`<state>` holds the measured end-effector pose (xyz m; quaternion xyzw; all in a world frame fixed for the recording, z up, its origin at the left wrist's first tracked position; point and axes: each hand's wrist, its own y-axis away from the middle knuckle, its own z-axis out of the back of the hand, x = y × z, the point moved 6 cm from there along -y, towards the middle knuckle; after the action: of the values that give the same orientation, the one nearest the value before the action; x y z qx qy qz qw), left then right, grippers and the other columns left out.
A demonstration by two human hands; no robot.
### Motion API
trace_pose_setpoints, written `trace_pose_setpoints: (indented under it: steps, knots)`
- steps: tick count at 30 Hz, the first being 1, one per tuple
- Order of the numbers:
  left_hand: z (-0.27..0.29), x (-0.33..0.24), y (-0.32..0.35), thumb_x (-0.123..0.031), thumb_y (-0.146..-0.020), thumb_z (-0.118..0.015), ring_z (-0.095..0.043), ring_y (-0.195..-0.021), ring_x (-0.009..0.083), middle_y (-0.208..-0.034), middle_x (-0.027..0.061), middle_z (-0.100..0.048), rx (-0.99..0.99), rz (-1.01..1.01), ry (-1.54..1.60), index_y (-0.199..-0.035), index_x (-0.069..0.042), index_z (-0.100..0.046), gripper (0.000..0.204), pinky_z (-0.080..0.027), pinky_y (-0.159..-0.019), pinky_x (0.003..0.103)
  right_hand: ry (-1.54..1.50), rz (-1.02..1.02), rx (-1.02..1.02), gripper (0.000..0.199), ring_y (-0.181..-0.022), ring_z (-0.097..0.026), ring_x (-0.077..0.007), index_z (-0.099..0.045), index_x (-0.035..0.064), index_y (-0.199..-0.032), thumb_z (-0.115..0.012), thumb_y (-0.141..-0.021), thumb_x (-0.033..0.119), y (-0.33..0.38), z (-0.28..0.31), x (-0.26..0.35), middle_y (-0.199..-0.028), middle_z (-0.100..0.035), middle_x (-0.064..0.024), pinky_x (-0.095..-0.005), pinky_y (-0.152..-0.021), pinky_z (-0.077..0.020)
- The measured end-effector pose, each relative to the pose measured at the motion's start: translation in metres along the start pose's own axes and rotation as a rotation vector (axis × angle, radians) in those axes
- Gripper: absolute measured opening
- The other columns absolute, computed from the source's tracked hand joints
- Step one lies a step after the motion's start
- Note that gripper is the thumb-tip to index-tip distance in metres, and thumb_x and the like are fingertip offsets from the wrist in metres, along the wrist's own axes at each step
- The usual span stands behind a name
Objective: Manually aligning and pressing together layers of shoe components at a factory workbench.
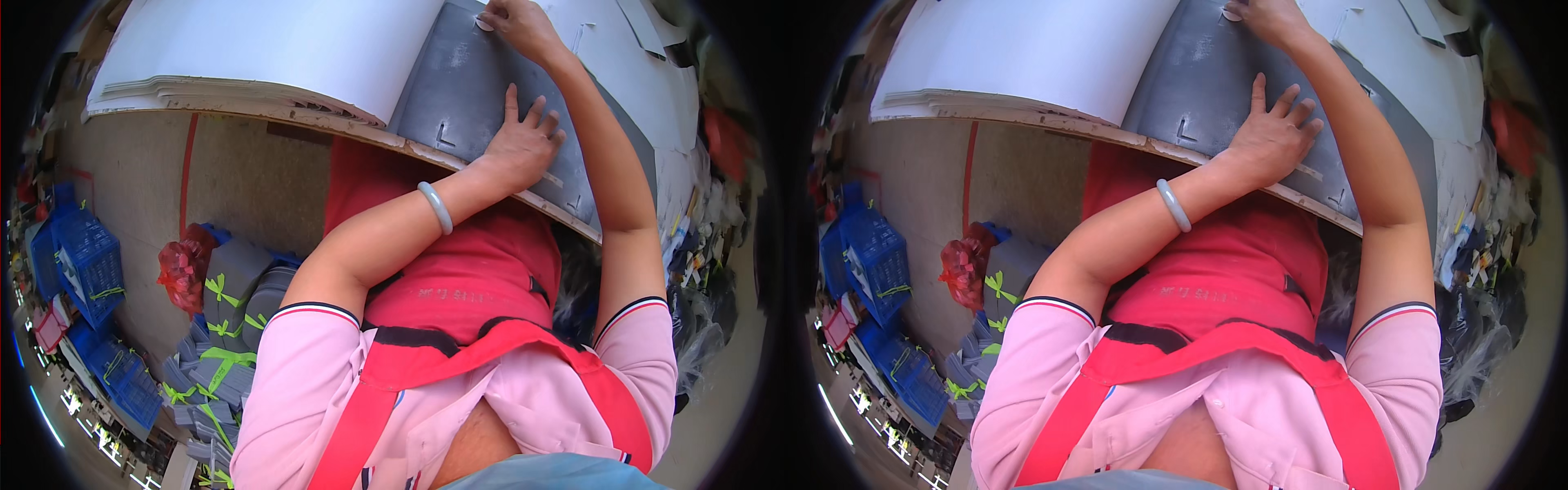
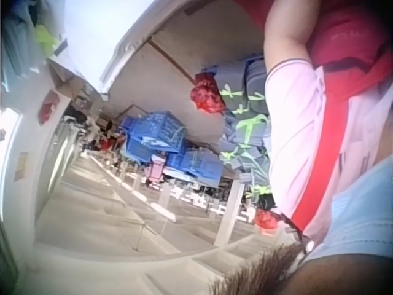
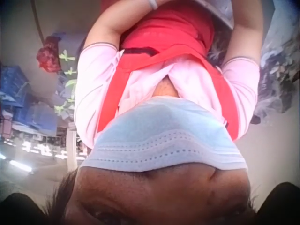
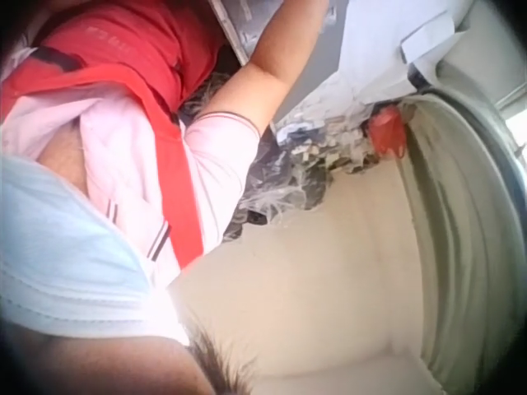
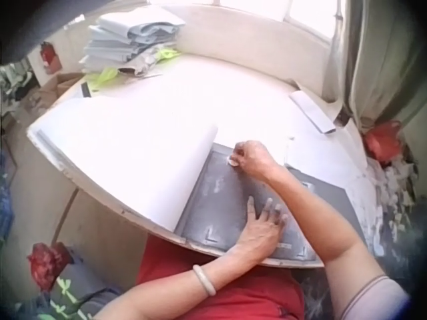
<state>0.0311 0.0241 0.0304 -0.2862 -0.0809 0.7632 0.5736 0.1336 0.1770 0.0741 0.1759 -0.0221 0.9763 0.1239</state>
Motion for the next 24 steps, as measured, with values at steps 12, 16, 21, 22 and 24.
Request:
trace_pose_setpoints:
  steps: [12,16,21,22,24]
  knots:
    - [0.003,-0.003,-0.005,-0.026,-0.096,-0.056,-0.040,-0.138,0.0374,-0.133,0.0127,-0.054,0.072,0.000,0.016,-0.120,-0.012,-0.067,0.030,-0.016,-0.108,0.079,-0.114,-0.061,-0.081,0.018,-0.075,-0.069,-0.0309,-0.071,0.0016,-0.093,-0.067,-0.090,0.019,0.014,-0.010,-0.020,-0.080,-0.070,-0.0195,-0.0400,-0.071,-0.0538]
    - [0.003,-0.001,-0.004,-0.028,-0.097,-0.055,-0.039,-0.140,0.0365,-0.135,0.0111,-0.053,0.088,0.016,0.050,-0.123,-0.012,-0.066,0.033,-0.013,-0.110,0.078,-0.098,0.015,-0.018,0.028,-0.067,-0.060,-0.0109,-0.071,0.0049,-0.097,-0.072,-0.093,0.032,0.005,-0.017,-0.029,-0.072,-0.065,-0.0042,-0.0296,-0.063,-0.0488]
    - [0.005,-0.002,-0.004,-0.028,-0.097,-0.055,-0.039,-0.139,0.0361,-0.137,0.0105,-0.053,0.096,0.011,0.059,-0.125,-0.012,-0.065,0.033,-0.012,-0.111,0.077,-0.399,-0.115,0.025,0.025,-0.064,-0.055,-0.0060,-0.070,0.0087,-0.091,-0.075,-0.091,0.033,0.015,-0.016,-0.042,-0.071,-0.061,0.0023,-0.0201,-0.055,-0.0438]
    - [0.005,-0.005,-0.006,-0.027,-0.097,-0.057,-0.039,-0.139,0.0353,-0.136,0.0101,-0.053,0.096,0.011,0.065,-0.124,-0.013,-0.065,0.032,-0.013,-0.111,0.076,-0.390,-0.130,0.011,0.025,-0.064,-0.055,-0.0060,-0.070,0.0087,-0.091,-0.075,-0.091,0.033,0.020,-0.008,-0.051,-0.071,-0.061,0.0023,-0.0201,-0.055,-0.0438]
    - [0.006,-0.011,-0.007,-0.027,-0.096,-0.058,-0.040,-0.139,0.0345,-0.136,0.0097,-0.053,0.094,-0.019,0.091,-0.124,-0.014,-0.065,0.032,-0.014,-0.111,0.075,-0.413,-0.142,-0.104,0.027,-0.063,-0.054,-0.0053,-0.070,0.0085,-0.090,-0.076,-0.090,0.035,0.034,0.016,-0.073,-0.071,-0.060,0.0030,-0.0208,-0.055,-0.0438]
